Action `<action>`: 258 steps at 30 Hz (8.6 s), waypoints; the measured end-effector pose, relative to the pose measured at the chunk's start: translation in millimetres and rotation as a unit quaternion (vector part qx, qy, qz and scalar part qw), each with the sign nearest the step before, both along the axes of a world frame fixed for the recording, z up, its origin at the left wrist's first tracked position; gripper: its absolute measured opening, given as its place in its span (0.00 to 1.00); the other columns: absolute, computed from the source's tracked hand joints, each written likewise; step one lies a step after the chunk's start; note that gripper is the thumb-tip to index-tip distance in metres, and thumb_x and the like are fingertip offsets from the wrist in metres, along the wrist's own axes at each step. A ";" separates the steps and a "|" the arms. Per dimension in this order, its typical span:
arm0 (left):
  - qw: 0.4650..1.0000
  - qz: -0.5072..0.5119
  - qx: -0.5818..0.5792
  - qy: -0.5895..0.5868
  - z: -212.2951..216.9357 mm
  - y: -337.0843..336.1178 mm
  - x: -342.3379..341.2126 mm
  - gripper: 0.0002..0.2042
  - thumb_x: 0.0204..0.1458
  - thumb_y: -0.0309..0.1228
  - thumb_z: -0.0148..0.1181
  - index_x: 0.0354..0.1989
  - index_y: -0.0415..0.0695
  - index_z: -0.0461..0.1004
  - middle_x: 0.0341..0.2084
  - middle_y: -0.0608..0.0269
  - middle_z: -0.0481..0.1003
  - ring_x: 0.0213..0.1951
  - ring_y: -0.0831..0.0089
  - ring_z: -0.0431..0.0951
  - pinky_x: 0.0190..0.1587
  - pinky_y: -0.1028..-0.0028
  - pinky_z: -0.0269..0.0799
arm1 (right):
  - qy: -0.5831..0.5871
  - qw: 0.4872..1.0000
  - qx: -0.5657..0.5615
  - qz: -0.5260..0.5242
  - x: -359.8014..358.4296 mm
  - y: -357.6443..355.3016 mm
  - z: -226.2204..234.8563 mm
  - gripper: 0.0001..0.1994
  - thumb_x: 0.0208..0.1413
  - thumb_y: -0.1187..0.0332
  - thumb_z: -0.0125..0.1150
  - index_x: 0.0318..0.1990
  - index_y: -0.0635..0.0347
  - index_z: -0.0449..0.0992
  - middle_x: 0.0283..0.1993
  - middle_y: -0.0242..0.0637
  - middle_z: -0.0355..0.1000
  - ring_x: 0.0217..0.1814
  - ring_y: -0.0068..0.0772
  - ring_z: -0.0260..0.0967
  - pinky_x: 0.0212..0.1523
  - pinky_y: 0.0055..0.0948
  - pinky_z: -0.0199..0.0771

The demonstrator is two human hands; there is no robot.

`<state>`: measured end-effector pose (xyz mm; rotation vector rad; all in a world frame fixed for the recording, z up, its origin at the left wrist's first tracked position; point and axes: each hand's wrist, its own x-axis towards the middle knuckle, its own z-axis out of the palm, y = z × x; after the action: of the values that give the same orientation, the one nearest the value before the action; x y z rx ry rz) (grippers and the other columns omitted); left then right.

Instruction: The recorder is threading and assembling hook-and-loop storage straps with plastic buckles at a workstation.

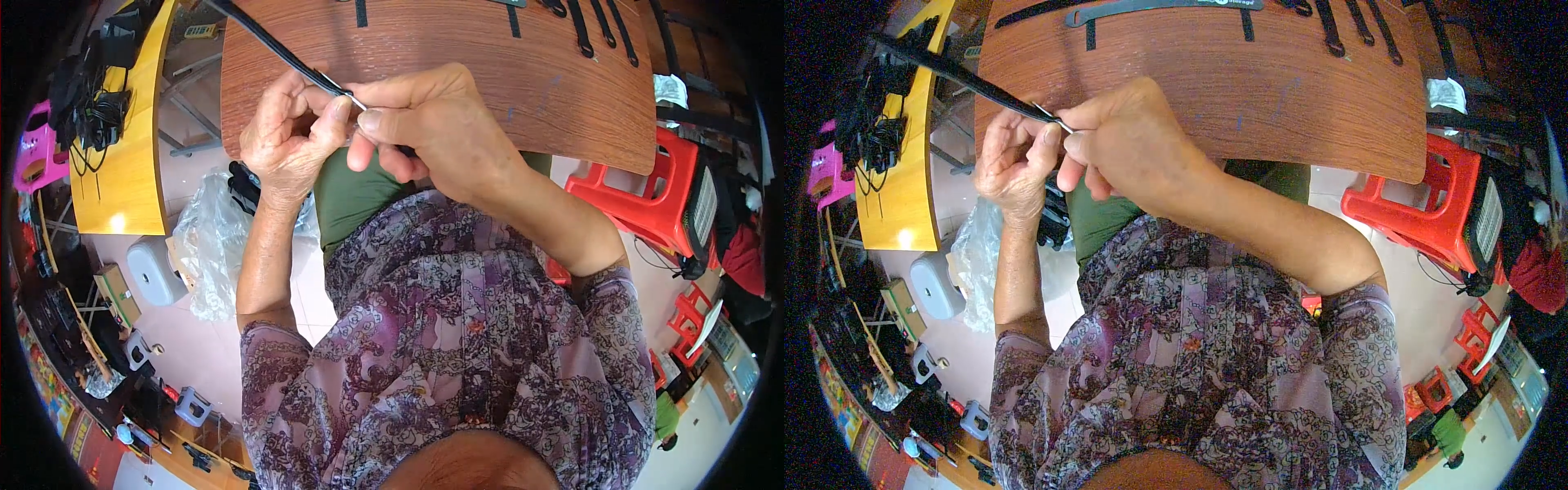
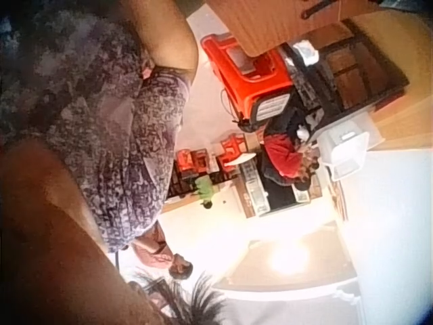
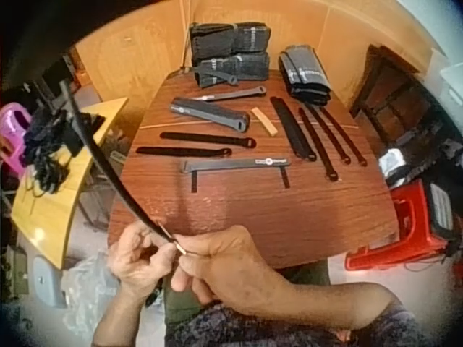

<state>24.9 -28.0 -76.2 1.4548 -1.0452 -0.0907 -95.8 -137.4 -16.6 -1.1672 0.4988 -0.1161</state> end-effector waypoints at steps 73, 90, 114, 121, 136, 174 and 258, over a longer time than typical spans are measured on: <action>0.988 0.003 0.142 0.066 40.1 3.2 -5.7 0.04 0.43 0.21 0.54 0.20 0.36 0.72 0.12 0.66 0.68 0.14 0.81 0.67 0.17 0.80 0.60 | 0.037 0.981 -0.136 0.131 3.2 -38.8 18.0 0.12 0.46 0.80 0.51 0.37 0.66 0.78 0.18 0.35 0.71 0.12 0.13 0.57 0.12 0.16 0.56; 0.966 -0.013 0.142 0.217 31.9 4.4 -12.3 0.10 0.48 0.28 0.62 0.20 0.37 0.73 0.12 0.68 0.70 0.16 0.84 0.68 0.18 0.84 0.61 | -0.009 0.970 -0.236 0.057 1.3 -13.4 10.5 0.07 0.43 0.75 0.53 0.19 0.64 0.75 0.14 0.40 0.67 0.15 0.29 0.64 0.19 0.30 0.63; 0.971 -0.009 0.047 0.233 31.6 -3.0 -30.2 0.05 0.48 0.20 0.56 0.22 0.33 0.72 0.17 0.63 0.72 0.15 0.81 0.68 0.17 0.84 0.62 | -0.176 0.811 -0.555 0.064 -3.0 -32.2 1.3 0.15 0.41 0.61 0.64 0.24 0.65 0.69 0.19 0.42 0.69 0.20 0.43 0.69 0.21 0.37 0.66; 0.923 -0.153 0.119 0.332 43.0 23.6 -29.9 0.08 0.47 0.22 0.60 0.20 0.31 0.72 0.16 0.65 0.70 0.16 0.83 0.68 0.16 0.84 0.61 | -0.289 0.755 -0.574 0.133 -15.2 -41.6 3.9 0.07 0.37 0.72 0.58 0.22 0.60 0.65 0.21 0.41 0.68 0.24 0.48 0.69 0.22 0.41 0.67; 0.919 -0.165 0.229 0.275 54.9 37.5 -34.4 0.10 0.46 0.27 0.64 0.21 0.33 0.72 0.15 0.67 0.68 0.19 0.83 0.68 0.20 0.83 0.63 | -0.180 0.827 -0.509 0.157 -35.6 -87.0 20.7 0.05 0.42 0.72 0.62 0.26 0.63 0.73 0.21 0.38 0.67 0.22 0.37 0.67 0.22 0.31 0.64; 0.960 -0.075 0.261 -0.065 68.2 12.3 -34.4 0.16 0.39 0.15 0.57 0.40 0.38 0.74 0.26 0.57 0.76 0.31 0.66 0.76 0.36 0.73 0.71 | -0.289 0.644 -0.708 0.022 -28.0 -33.0 -0.3 0.05 0.39 0.70 0.53 0.25 0.60 0.66 0.21 0.37 0.66 0.23 0.39 0.68 0.21 0.33 0.68; 0.855 -0.128 -0.068 0.498 38.8 24.5 77.5 0.21 0.59 0.39 0.42 0.49 0.30 0.64 0.39 0.46 0.73 0.28 0.74 0.69 0.28 0.77 0.62 | -0.146 0.654 -0.741 -0.055 -3.9 -78.6 -25.4 0.11 0.46 0.63 0.61 0.35 0.59 0.73 0.28 0.38 0.67 0.30 0.40 0.68 0.28 0.34 0.69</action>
<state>102.4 -3.5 -37.5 0.9047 -0.3486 -0.8548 -99.7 -216.0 -42.0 -2.6701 0.0721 -0.9511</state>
